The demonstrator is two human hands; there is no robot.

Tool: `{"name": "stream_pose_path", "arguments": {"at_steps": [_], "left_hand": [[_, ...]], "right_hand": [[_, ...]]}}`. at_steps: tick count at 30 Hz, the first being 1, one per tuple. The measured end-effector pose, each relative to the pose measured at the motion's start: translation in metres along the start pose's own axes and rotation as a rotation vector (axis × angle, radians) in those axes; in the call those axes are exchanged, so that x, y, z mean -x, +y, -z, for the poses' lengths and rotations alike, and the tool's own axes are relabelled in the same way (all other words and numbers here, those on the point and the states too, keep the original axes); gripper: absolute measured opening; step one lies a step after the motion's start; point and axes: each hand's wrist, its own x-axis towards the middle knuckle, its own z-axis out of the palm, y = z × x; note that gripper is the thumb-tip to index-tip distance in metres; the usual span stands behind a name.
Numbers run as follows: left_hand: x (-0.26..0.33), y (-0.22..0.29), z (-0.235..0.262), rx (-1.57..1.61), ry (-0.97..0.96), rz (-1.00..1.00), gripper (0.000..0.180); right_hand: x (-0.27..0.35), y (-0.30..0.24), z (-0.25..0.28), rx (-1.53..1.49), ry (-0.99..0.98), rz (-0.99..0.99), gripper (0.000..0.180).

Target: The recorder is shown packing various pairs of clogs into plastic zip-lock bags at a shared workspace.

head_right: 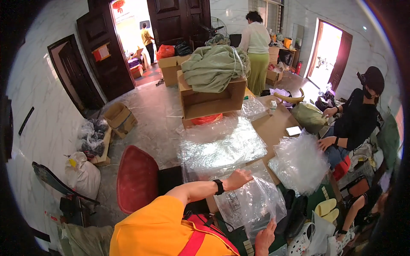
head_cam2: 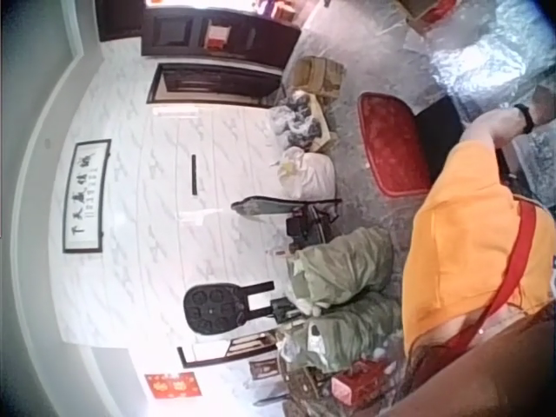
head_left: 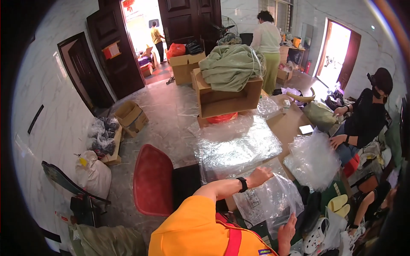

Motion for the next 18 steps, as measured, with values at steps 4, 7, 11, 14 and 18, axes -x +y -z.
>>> {"name": "stream_pose_path", "arguments": {"at_steps": [4, 7, 11, 14, 18], "left_hand": [[-0.004, 0.000, 0.017, 0.131, -0.079, 0.038, 0.021], [-0.021, 0.008, 0.027, 0.530, 0.149, 0.187, 0.022], [-0.039, 0.024, 0.054, 0.595, 0.378, 0.316, 0.033], [-0.038, 0.021, 0.055, 0.275, 0.440, 0.157, 0.045], [-0.020, 0.007, 0.035, 0.170, 0.169, 0.022, 0.063]], "right_hand": [[-0.002, -0.003, 0.001, -0.074, 0.116, 0.007, 0.073], [-0.010, -0.012, 0.008, -0.171, 0.264, 0.047, 0.073], [-0.011, -0.032, 0.025, -0.389, 0.219, -0.055, 0.076], [-0.006, -0.028, 0.017, -0.492, 0.305, -0.072, 0.081], [-0.001, -0.019, 0.009, -0.402, 0.382, -0.079, 0.086]]}}
